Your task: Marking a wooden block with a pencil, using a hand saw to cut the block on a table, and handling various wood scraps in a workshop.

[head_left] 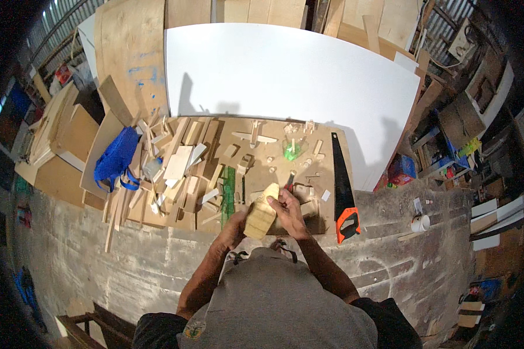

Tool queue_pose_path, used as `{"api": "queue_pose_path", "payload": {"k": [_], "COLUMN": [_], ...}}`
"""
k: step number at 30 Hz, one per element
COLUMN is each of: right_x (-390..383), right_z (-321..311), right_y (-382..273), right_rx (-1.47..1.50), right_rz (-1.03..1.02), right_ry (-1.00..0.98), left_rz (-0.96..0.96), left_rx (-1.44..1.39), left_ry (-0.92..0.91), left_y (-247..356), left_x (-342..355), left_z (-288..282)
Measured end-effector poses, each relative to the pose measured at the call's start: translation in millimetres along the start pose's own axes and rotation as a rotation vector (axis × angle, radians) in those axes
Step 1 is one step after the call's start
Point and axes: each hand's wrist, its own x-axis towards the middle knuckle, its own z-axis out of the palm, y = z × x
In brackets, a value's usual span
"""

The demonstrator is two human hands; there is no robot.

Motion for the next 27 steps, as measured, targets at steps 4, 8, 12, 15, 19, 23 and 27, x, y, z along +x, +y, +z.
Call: {"api": "queue_pose_path", "payload": {"k": [4, 8, 12, 15, 19, 23, 27], "right_x": [-4.3, -4.9, -2.3, -0.2, 1.0, 4.3, 1.6], "right_z": [11.0, 23.6, 20.7, 20.0, 24.2, 27.1, 13.9], "right_y": [5.5, -15.0, -8.3, 3.6, 19.3, 44.2, 62.6], "right_rx": [0.037, -0.656, -0.670, -0.670, -0.676, -0.716, -0.696], "right_rz": [0.078, -0.396, -0.535, -0.537, -0.591, -0.646, -0.292], "right_ry": [0.044, 0.174, 0.149, 0.131, 0.104, 0.227, 0.063], "left_rz": [0.112, 0.125, 0.148, 0.160, 0.065, 0.016, 0.135], "left_rx": [0.402, 0.371, 0.382, 0.464, 0.459, 0.384, 0.235], "left_ry": [-0.002, 0.030, 0.019, -0.001, -0.022, 0.083, 0.179], "left_y": [13.2, 3.6, 0.3, 3.0, -9.0, -7.7, -11.3], "left_x": [-8.0, -10.4, -12.0, -15.6, -13.6, -23.4, -24.6], "left_z": [12.7, 9.3, 9.2, 8.3, -6.0, -3.9, -35.0]}}
